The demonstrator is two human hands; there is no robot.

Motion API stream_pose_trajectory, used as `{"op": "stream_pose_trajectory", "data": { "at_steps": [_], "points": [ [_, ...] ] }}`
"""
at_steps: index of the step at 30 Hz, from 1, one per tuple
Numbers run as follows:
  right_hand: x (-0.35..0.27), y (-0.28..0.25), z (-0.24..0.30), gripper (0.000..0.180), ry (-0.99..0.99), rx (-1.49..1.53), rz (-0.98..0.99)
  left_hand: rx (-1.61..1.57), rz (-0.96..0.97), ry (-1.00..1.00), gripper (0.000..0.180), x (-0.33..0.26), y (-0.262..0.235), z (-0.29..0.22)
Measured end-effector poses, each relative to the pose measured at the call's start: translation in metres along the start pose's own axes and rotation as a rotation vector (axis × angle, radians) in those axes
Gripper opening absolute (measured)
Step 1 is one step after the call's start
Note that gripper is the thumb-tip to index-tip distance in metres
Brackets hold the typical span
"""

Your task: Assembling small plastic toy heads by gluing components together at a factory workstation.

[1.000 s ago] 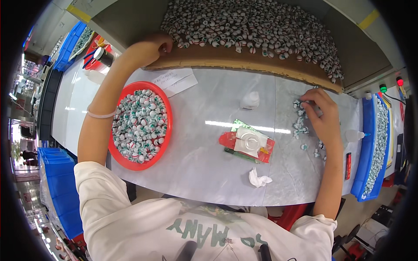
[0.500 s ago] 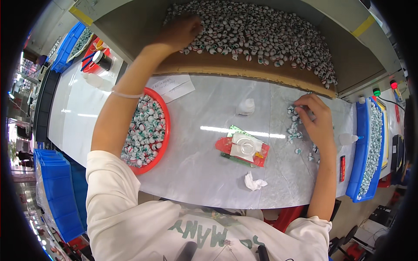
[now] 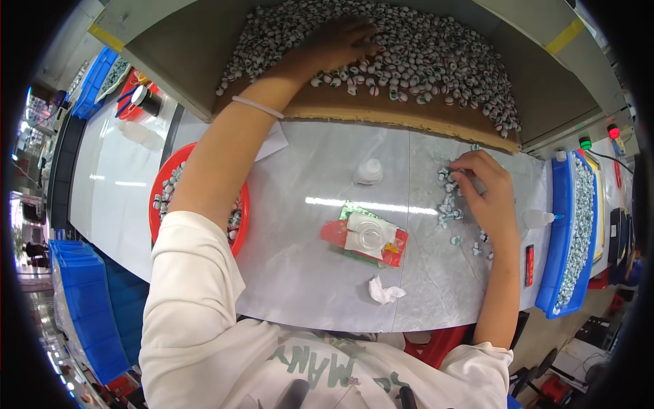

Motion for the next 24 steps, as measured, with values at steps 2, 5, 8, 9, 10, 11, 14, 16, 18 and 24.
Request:
{"op": "stream_pose_trajectory", "data": {
  "at_steps": [2,5,8,9,10,11,14,16,18,24],
  "points": [
    [0.000,-0.001,0.001,0.014,0.002,-0.002,0.000,0.337,0.095,0.196,0.043,-0.008,0.000,0.006],
    [-0.001,-0.001,0.000,0.014,0.004,-0.006,0.006,-0.021,0.086,-0.167,0.044,-0.023,-0.009,0.033],
    [-0.001,-0.001,0.000,0.014,0.018,-0.003,0.013,-0.051,0.061,-0.263,0.044,-0.039,-0.023,0.043],
    [0.000,-0.001,0.001,0.014,0.028,0.002,0.013,-0.049,0.061,-0.264,0.044,-0.046,-0.025,0.049],
    [-0.001,-0.001,0.002,0.014,0.026,0.004,0.013,-0.026,0.052,-0.296,0.045,-0.053,-0.027,0.057],
    [-0.001,-0.001,0.001,0.014,0.041,0.019,0.014,-0.007,0.042,-0.328,0.046,-0.056,-0.031,0.058],
    [-0.001,0.000,-0.001,0.013,0.055,0.040,0.018,0.219,0.283,-0.308,0.046,-0.069,-0.037,0.056],
    [-0.001,0.001,-0.001,0.013,0.052,0.049,0.021,0.269,0.262,-0.242,0.047,-0.083,-0.034,0.068],
    [0.000,0.001,0.001,0.013,0.037,0.020,0.013,0.319,0.240,-0.173,0.047,-0.088,-0.031,0.072],
    [0.001,0.002,0.000,0.013,0.035,0.013,0.007,0.220,0.240,-0.251,0.048,-0.066,-0.019,0.063]
  ]
}}
Point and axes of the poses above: each hand's wrist, its own x-axis towards the middle knuckle, its own y-axis out of the palm, z = x × y, the point moved 7 cm from there along x, towards the middle knuckle, and after that the axes turned 8 degrees about y, right-handed, at the moved point
